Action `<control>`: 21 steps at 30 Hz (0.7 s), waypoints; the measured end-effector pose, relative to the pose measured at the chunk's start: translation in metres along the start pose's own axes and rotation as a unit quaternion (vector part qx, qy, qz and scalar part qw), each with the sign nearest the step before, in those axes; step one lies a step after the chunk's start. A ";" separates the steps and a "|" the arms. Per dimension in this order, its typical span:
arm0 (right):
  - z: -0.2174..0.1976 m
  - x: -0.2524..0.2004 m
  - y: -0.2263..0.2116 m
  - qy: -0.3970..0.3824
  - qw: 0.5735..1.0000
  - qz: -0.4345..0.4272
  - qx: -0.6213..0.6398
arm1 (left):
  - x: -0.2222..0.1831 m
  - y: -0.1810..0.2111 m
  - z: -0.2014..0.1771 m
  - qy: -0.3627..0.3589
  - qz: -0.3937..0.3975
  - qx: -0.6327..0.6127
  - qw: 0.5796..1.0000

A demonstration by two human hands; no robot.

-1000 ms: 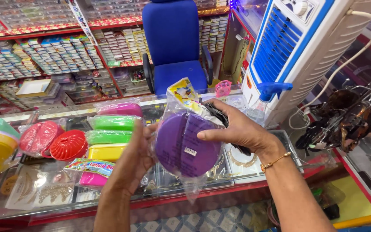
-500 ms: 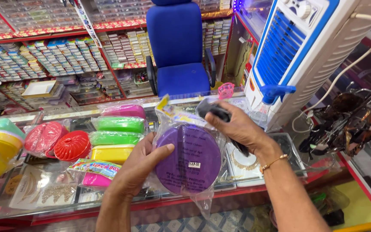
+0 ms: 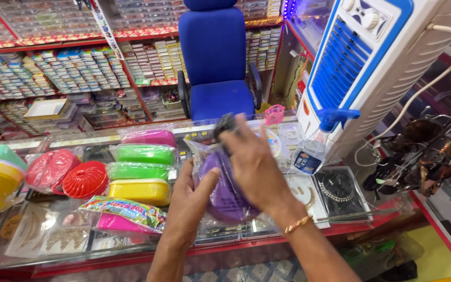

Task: The person wipes the plastic packaging of several colorful plastic containers using a dark cloth. They handle the items one by one, turning them over to clean different sides, and then place them onto a shelf in the background.

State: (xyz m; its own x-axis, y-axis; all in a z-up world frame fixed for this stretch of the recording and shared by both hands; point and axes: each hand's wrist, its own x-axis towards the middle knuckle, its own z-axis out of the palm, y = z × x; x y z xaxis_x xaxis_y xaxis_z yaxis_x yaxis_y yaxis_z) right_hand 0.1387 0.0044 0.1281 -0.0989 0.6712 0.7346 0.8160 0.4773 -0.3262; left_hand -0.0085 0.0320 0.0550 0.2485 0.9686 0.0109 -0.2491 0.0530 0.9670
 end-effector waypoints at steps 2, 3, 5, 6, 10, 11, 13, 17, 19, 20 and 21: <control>0.004 0.002 0.004 -0.018 0.989 0.138 0.058 | -0.004 0.000 -0.002 0.009 -0.028 0.012 1.000; 0.008 0.000 0.004 -0.024 0.983 0.154 0.095 | -0.004 0.001 -0.002 0.017 -0.039 0.005 0.999; 0.013 -0.008 0.004 -0.043 0.968 0.185 0.162 | 0.000 -0.003 0.000 0.031 -0.033 -0.024 0.999; 0.016 -0.014 0.001 -0.068 0.976 0.138 0.153 | 0.002 -0.005 0.000 0.038 -0.016 -0.042 0.998; 0.021 -0.016 0.000 -0.068 0.991 0.049 0.101 | 0.004 -0.006 -0.007 0.045 -0.016 -0.157 0.986; 0.020 -0.013 0.002 -0.044 0.994 0.051 0.083 | 0.004 -0.005 -0.007 0.047 -0.038 -0.168 0.984; 0.020 -0.010 0.006 -0.039 0.987 0.125 0.092 | 0.000 -0.002 -0.008 0.052 -0.083 -0.188 0.977; 0.024 -0.019 0.007 -0.040 0.983 0.126 0.125 | -0.005 -0.002 -0.003 -0.007 -0.073 -0.112 0.991; 0.030 -0.026 0.003 -0.036 0.988 0.049 0.142 | -0.003 -0.003 -0.004 -0.044 -0.020 -0.048 0.998; 0.032 -0.030 0.002 -0.035 0.988 0.013 0.149 | -0.003 -0.005 -0.004 -0.041 -0.024 -0.027 0.999; 0.032 -0.031 0.004 -0.039 0.989 0.010 0.139 | -0.003 -0.007 -0.005 -0.037 -0.027 -0.006 0.999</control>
State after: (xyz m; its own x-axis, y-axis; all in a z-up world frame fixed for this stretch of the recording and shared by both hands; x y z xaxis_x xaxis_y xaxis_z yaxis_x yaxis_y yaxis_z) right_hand 0.1269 0.0039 0.0847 -0.1369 0.7189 0.6815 0.6305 0.5939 -0.4998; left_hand -0.0123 0.0302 0.0467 0.3309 0.9434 -0.0220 -0.2444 0.1082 0.9636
